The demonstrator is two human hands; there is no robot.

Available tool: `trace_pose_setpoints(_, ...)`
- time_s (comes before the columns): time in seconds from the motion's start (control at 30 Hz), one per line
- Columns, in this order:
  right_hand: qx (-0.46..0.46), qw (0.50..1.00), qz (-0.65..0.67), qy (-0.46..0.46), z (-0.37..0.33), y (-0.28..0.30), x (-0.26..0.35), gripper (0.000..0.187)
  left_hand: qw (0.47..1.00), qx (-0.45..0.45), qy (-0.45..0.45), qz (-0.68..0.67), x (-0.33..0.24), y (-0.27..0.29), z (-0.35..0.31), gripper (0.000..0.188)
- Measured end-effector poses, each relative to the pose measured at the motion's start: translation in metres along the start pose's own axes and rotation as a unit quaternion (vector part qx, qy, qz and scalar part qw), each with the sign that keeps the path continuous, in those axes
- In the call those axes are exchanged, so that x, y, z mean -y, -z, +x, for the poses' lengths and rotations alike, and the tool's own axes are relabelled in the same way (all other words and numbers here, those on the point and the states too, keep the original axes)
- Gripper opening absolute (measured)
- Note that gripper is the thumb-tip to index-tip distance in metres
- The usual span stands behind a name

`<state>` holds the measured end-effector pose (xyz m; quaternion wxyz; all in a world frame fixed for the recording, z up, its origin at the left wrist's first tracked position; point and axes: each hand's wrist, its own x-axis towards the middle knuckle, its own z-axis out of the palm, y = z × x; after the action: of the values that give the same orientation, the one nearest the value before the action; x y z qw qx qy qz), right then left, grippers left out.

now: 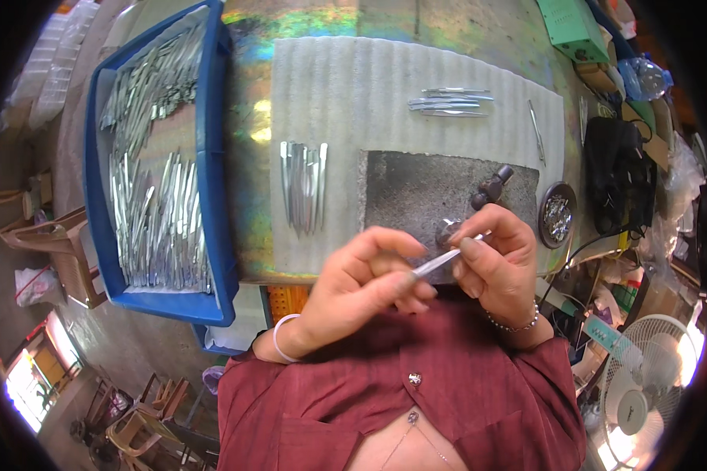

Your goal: The person is assembling small metal hardware components by inserting pins and securing them with a hammer.

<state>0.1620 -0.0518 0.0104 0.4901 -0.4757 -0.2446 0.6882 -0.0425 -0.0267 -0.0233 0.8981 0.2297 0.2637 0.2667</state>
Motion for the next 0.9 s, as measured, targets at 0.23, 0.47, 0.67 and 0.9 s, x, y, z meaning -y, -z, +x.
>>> trace_pose_setpoints(0.23, 0.156, 0.960, -0.232, -0.013, -0.005, -0.016, -0.010, 0.021, 0.964, -0.091, -0.248, 0.005, -0.011, 0.006, -0.013, 0.014)
trace_pose_setpoints(0.47, -0.101, 0.907, -0.375, 0.164, -0.022, 0.029, -0.002, 0.023, 0.710, -0.327, -0.256, 0.568, -0.046, 0.031, 0.006, 0.019)
trace_pose_setpoints(0.67, -0.179, 0.794, -0.540, 0.215, -0.026, 0.050, 0.007, 0.023, 0.522, -0.335, -0.226, 0.751, -0.030, 0.063, 0.047, 0.022)
trace_pose_setpoints(0.9, -0.128, 0.681, -0.681, 0.236, -0.018, 0.070, 0.006, 0.041, 0.598, -0.300, -0.228, 0.708, -0.047, 0.016, 0.064, 0.019)
